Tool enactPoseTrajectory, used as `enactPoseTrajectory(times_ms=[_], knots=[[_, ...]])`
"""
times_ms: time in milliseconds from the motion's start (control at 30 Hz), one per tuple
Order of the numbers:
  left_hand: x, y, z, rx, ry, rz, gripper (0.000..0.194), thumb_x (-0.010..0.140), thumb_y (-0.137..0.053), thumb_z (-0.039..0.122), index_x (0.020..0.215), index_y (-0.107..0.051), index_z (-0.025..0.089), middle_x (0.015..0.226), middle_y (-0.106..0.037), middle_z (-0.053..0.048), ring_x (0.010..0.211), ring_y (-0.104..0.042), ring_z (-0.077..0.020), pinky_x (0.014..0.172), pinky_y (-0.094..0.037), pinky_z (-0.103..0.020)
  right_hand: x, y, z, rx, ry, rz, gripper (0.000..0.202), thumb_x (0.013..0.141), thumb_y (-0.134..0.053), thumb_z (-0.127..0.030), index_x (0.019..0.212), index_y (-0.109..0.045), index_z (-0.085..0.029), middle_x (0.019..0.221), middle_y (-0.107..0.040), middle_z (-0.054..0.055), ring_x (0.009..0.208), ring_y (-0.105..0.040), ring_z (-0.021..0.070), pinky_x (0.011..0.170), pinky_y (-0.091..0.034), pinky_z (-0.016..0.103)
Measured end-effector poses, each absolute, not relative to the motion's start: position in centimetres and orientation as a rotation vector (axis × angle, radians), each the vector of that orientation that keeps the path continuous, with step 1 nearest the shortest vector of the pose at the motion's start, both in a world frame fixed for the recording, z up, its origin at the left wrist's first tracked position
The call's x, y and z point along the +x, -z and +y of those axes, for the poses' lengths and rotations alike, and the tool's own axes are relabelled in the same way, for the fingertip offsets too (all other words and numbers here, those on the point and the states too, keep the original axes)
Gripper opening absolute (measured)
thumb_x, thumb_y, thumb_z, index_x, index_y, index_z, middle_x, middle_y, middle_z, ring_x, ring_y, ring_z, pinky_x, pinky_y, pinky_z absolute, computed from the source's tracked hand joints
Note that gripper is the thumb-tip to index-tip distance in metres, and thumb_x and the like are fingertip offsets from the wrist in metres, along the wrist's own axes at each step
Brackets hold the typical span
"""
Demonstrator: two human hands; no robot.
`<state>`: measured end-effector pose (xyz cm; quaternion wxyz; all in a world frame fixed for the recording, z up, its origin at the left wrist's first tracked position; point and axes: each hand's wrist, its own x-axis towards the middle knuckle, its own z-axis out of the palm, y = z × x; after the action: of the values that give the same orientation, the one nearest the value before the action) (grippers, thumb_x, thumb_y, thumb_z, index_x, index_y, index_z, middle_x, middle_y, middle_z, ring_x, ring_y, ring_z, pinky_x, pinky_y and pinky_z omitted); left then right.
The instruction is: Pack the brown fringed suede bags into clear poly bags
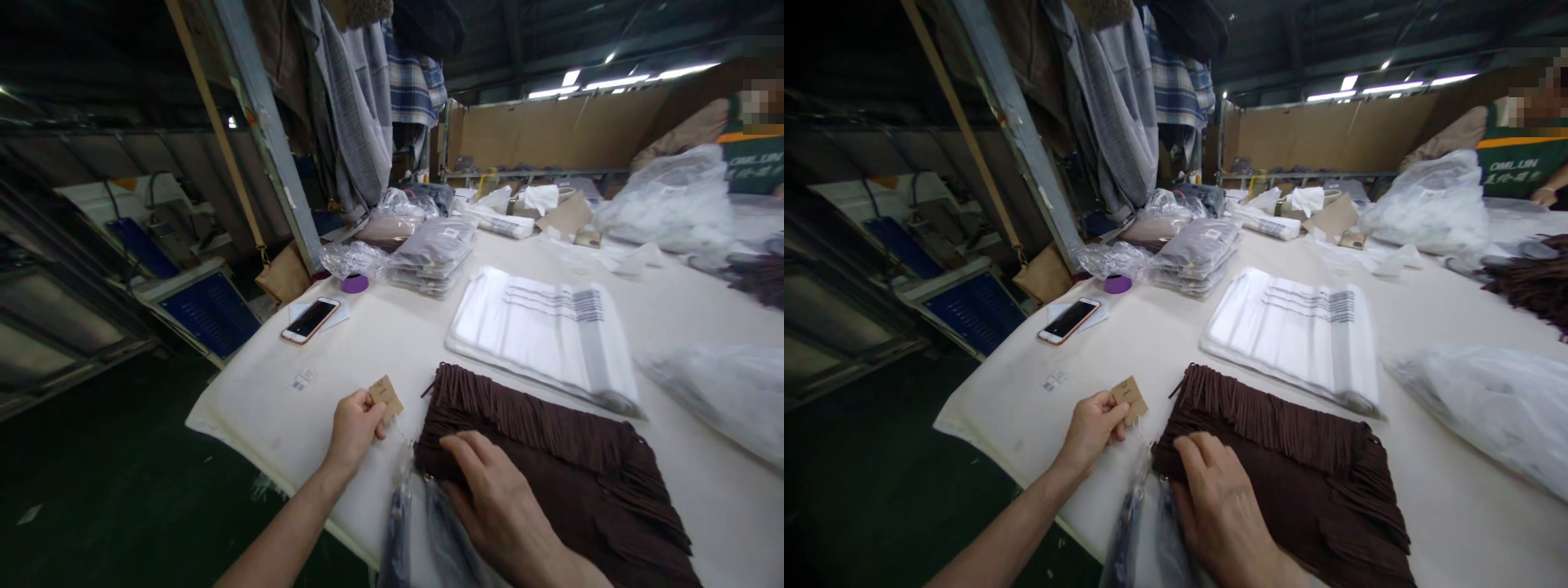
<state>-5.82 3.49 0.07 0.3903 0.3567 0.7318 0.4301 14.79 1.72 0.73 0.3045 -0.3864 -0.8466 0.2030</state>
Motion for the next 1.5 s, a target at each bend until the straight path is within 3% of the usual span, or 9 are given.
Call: enactPoseTrajectory(times_ms=[100,200,300,400,567,833,1200,1367,1500], knots=[[-6.4,0.3,4.3,0.958,-0.953,1.894,0.012,0.064,-0.056,0.011,0.058,-0.048,0.018,0.036,-0.046,0.008,0.029,-0.037,-0.0057,0.036,-0.023,-0.018,17.5,1.3,-0.2,-0.898,-0.015,-2.378,0.035,0.085,-0.038,-0.011,0.115,-0.055,-0.017,0.106,-0.062,0.008,0.095,-0.054,0.0200,0.082,-0.038,0.033],[-6.3,-0.2,5.4,1.005,-0.772,1.874,0.013,0.066,-0.058,0.004,0.066,-0.053,0.015,0.044,-0.051,0.009,0.030,-0.040,-0.0049,0.034,-0.025,-0.017,19.0,2.4,-0.8,-0.913,0.275,-2.319,0.043,0.086,-0.027,-0.005,0.115,-0.056,-0.018,0.103,-0.065,0.006,0.097,-0.055,0.0199,0.086,-0.034,0.037],[-5.9,-1.2,6.5,1.032,-0.530,1.790,0.008,0.077,-0.060,0.009,0.072,-0.055,0.013,0.050,-0.051,0.009,0.034,-0.041,-0.0038,0.034,-0.027,-0.015,19.6,2.3,-0.8,-0.938,0.423,-2.365,0.045,0.082,-0.028,0.000,0.113,-0.056,-0.018,0.100,-0.067,0.004,0.095,-0.056,0.0187,0.087,-0.035,0.037],[-5.7,-1.8,7.4,1.069,-0.334,1.721,0.017,0.085,-0.059,0.022,0.071,-0.055,0.012,0.052,-0.050,0.008,0.037,-0.040,-0.0029,0.034,-0.030,-0.014,19.7,1.8,-0.7,-0.878,0.509,-2.369,0.045,0.076,-0.030,0.004,0.106,-0.058,-0.016,0.096,-0.068,0.004,0.092,-0.058,0.0189,0.086,-0.038,0.036],[-4.8,-1.9,8.3,1.140,-0.227,1.650,0.016,0.087,-0.057,0.023,0.076,-0.055,0.012,0.057,-0.051,0.008,0.040,-0.044,-0.0032,0.037,-0.035,-0.014,19.7,1.5,-0.3,-0.807,0.465,-2.353,0.041,0.074,-0.031,0.004,0.100,-0.059,-0.013,0.089,-0.067,0.006,0.084,-0.060,0.0193,0.081,-0.045,0.032],[-2.9,-1.3,9.3,1.112,-0.073,1.442,0.024,0.089,-0.054,0.029,0.072,-0.055,0.013,0.054,-0.050,0.007,0.044,-0.048,-0.0054,0.043,-0.042,-0.018,20.1,1.2,0.2,-0.799,0.327,-2.321,0.035,0.085,-0.028,-0.005,0.100,-0.059,-0.012,0.086,-0.065,0.008,0.079,-0.059,0.0199,0.076,-0.048,0.032],[-2.4,-2.0,8.9,1.132,-0.277,1.565,0.031,0.076,-0.067,0.031,0.056,-0.051,0.014,0.045,-0.046,0.008,0.039,-0.042,-0.0056,0.039,-0.031,-0.018,20.2,1.2,0.0,-0.813,0.215,-2.319,0.034,0.085,-0.029,-0.004,0.101,-0.059,-0.011,0.086,-0.064,0.010,0.078,-0.058,0.0194,0.074,-0.050,0.033],[-3.1,-3.5,5.9,0.974,-0.493,1.480,0.044,0.068,-0.058,0.058,0.079,-0.060,0.015,0.070,-0.065,-0.002,0.059,-0.058,-0.0120,0.056,-0.040,-0.023,20.1,0.6,0.0,-0.858,0.183,-2.293,0.037,0.085,-0.026,-0.003,0.098,-0.060,-0.013,0.084,-0.064,0.010,0.078,-0.057,0.0188,0.072,-0.050,0.031],[-2.6,-3.3,3.6,0.905,-0.640,1.421,0.045,0.063,-0.064,0.053,0.084,-0.062,0.014,0.077,-0.066,-0.003,0.070,-0.058,-0.0146,0.064,-0.040,-0.025,20.0,0.6,0.1,-0.851,0.173,-2.289,0.038,0.086,-0.025,-0.003,0.097,-0.060,-0.014,0.083,-0.064,0.009,0.077,-0.057,0.0185,0.073,-0.049,0.031]])
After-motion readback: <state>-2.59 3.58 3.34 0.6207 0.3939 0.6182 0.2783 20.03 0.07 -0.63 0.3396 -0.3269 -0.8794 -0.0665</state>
